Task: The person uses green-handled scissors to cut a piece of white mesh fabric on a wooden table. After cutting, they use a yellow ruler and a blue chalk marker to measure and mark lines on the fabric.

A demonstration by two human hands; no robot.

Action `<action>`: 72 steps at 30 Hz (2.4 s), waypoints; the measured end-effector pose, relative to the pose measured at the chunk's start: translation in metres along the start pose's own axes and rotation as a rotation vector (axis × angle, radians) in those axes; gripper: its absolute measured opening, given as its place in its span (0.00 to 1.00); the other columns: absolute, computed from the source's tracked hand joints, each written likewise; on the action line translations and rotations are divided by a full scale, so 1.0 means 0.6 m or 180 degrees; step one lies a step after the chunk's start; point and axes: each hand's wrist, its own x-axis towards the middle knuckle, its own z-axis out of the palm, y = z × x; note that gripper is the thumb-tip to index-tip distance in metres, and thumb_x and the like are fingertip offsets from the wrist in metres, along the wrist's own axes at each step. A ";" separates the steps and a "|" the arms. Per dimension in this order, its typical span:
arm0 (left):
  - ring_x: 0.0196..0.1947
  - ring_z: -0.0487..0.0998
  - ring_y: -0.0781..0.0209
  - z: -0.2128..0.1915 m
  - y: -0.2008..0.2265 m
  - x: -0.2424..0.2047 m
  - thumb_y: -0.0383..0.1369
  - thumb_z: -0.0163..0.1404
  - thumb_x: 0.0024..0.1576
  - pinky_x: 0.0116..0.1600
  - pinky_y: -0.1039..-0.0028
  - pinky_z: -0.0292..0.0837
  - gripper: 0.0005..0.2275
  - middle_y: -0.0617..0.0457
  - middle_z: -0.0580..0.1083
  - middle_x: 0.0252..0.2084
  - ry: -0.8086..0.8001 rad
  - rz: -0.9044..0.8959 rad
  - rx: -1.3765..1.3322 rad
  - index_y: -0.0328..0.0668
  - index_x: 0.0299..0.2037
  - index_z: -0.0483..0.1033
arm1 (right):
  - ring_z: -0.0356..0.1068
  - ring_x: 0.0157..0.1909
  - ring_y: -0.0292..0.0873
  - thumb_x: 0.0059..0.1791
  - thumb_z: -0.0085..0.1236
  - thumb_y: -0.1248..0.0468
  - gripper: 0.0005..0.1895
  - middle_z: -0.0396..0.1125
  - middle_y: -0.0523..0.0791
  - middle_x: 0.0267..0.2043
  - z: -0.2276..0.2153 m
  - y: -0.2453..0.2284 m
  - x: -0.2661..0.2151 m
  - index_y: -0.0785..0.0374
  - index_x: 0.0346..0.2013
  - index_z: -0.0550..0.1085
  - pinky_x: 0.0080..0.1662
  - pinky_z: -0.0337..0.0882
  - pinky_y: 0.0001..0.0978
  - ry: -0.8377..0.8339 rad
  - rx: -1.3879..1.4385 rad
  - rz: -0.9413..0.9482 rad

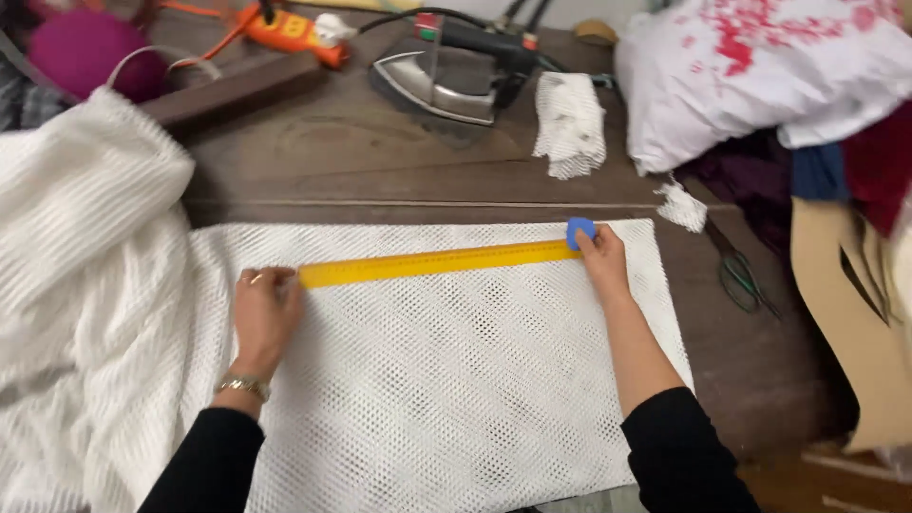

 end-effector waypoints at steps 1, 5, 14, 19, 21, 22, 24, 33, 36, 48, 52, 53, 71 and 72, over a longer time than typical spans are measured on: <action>0.39 0.75 0.46 -0.014 0.018 0.005 0.33 0.56 0.50 0.45 0.62 0.70 0.09 0.49 0.71 0.35 -0.0048 0.0073 -0.0028 0.48 0.40 0.80 | 0.64 0.36 0.32 0.51 0.57 0.65 0.06 0.63 0.38 0.31 -0.006 0.006 0.001 0.62 0.39 0.70 0.42 0.69 0.24 0.0089 -0.0012 0.0017; 0.38 0.77 0.44 -0.048 0.055 0.010 0.31 0.57 0.50 0.42 0.62 0.72 0.08 0.42 0.72 0.35 -0.0536 -0.0440 -0.0252 0.40 0.38 0.80 | 0.71 0.27 0.38 0.51 0.54 0.61 0.07 0.67 0.45 0.31 -0.022 -0.009 -0.023 0.60 0.37 0.69 0.31 0.73 0.24 0.1021 0.0263 0.1025; 0.36 0.77 0.45 -0.072 0.078 0.026 0.31 0.59 0.49 0.40 0.65 0.73 0.06 0.42 0.71 0.36 -0.0494 -0.0569 -0.0159 0.37 0.33 0.80 | 0.74 0.37 0.43 0.52 0.54 0.59 0.10 0.67 0.46 0.36 -0.024 -0.020 -0.022 0.62 0.43 0.69 0.38 0.77 0.30 0.0940 0.0435 0.1349; 0.37 0.76 0.39 -0.057 0.070 0.013 0.32 0.59 0.48 0.43 0.61 0.72 0.06 0.40 0.69 0.36 -0.0459 -0.0520 0.0007 0.38 0.29 0.80 | 0.73 0.35 0.42 0.51 0.54 0.60 0.09 0.65 0.45 0.33 -0.034 -0.007 -0.026 0.61 0.42 0.68 0.36 0.77 0.29 0.0938 0.0441 0.1343; 0.36 0.75 0.39 -0.051 0.067 0.012 0.33 0.60 0.47 0.42 0.61 0.71 0.06 0.41 0.69 0.35 -0.0449 -0.0598 -0.0094 0.39 0.28 0.80 | 0.72 0.36 0.42 0.53 0.52 0.61 0.08 0.64 0.45 0.33 -0.036 -0.018 -0.030 0.60 0.41 0.66 0.39 0.76 0.31 0.0947 0.0453 0.1339; 0.36 0.75 0.39 -0.047 0.061 0.014 0.33 0.60 0.47 0.42 0.61 0.71 0.06 0.41 0.69 0.35 -0.0435 -0.0625 -0.0066 0.39 0.28 0.80 | 0.72 0.36 0.42 0.53 0.52 0.61 0.08 0.64 0.45 0.33 -0.038 -0.012 -0.026 0.60 0.41 0.66 0.39 0.76 0.31 0.0909 0.0464 0.1352; 0.37 0.75 0.41 -0.034 0.048 0.011 0.33 0.60 0.46 0.43 0.62 0.71 0.06 0.41 0.69 0.34 -0.0416 -0.0721 -0.0195 0.39 0.28 0.80 | 0.74 0.37 0.44 0.53 0.53 0.61 0.07 0.64 0.46 0.34 -0.047 0.002 -0.024 0.59 0.40 0.66 0.39 0.77 0.35 0.0961 0.0538 0.1335; 0.33 0.74 0.53 -0.040 0.063 0.015 0.27 0.60 0.48 0.35 0.72 0.72 0.02 0.42 0.69 0.34 -0.0524 -0.1154 -0.0458 0.37 0.26 0.82 | 0.74 0.36 0.41 0.54 0.51 0.60 0.06 0.65 0.44 0.32 -0.055 -0.008 -0.030 0.57 0.42 0.65 0.41 0.78 0.40 0.0991 0.0577 0.1418; 0.33 0.73 0.55 -0.042 0.070 0.016 0.26 0.61 0.49 0.34 0.74 0.72 0.03 0.42 0.68 0.34 -0.0498 -0.1231 -0.0504 0.36 0.27 0.81 | 0.74 0.36 0.40 0.54 0.52 0.60 0.06 0.65 0.43 0.32 -0.053 -0.024 -0.036 0.57 0.41 0.65 0.42 0.78 0.41 0.0975 0.0597 0.1457; 0.37 0.70 0.60 -0.089 0.112 0.059 0.28 0.59 0.53 0.49 0.74 0.73 0.04 0.49 0.73 0.31 -0.0869 -0.1520 -0.0369 0.37 0.29 0.79 | 0.68 0.36 0.36 0.54 0.54 0.59 0.09 0.69 0.47 0.41 -0.036 -0.103 -0.047 0.55 0.35 0.63 0.43 0.74 0.30 0.1100 0.0580 0.1990; 0.34 0.71 0.61 -0.074 0.093 0.065 0.31 0.60 0.51 0.40 0.76 0.76 0.05 0.49 0.70 0.37 -0.0804 -0.1508 -0.0246 0.39 0.29 0.79 | 0.68 0.36 0.36 0.54 0.54 0.60 0.09 0.69 0.48 0.40 -0.040 -0.088 -0.048 0.56 0.34 0.64 0.43 0.75 0.32 0.1114 0.0679 0.1962; 0.34 0.71 0.61 -0.075 0.094 0.066 0.31 0.60 0.51 0.38 0.77 0.76 0.06 0.50 0.69 0.37 -0.0805 -0.1512 -0.0262 0.38 0.30 0.79 | 0.67 0.36 0.36 0.53 0.55 0.60 0.08 0.69 0.47 0.41 -0.037 -0.092 -0.049 0.55 0.34 0.65 0.44 0.76 0.31 0.1152 0.0686 0.1980; 0.28 0.71 0.63 -0.073 0.095 0.067 0.33 0.61 0.51 0.29 0.80 0.76 0.07 0.50 0.69 0.41 -0.0832 -0.1558 -0.0242 0.39 0.32 0.79 | 0.67 0.36 0.36 0.53 0.54 0.62 0.07 0.68 0.47 0.40 -0.041 -0.081 -0.055 0.56 0.34 0.65 0.50 0.80 0.37 0.1309 0.0785 0.1927; 0.28 0.72 0.63 -0.072 0.093 0.067 0.34 0.61 0.51 0.29 0.78 0.76 0.07 0.51 0.69 0.41 -0.0817 -0.1533 -0.0223 0.40 0.32 0.79 | 0.68 0.37 0.37 0.53 0.54 0.62 0.06 0.68 0.46 0.38 -0.041 -0.080 -0.054 0.56 0.35 0.67 0.50 0.80 0.38 0.1329 0.0804 0.1942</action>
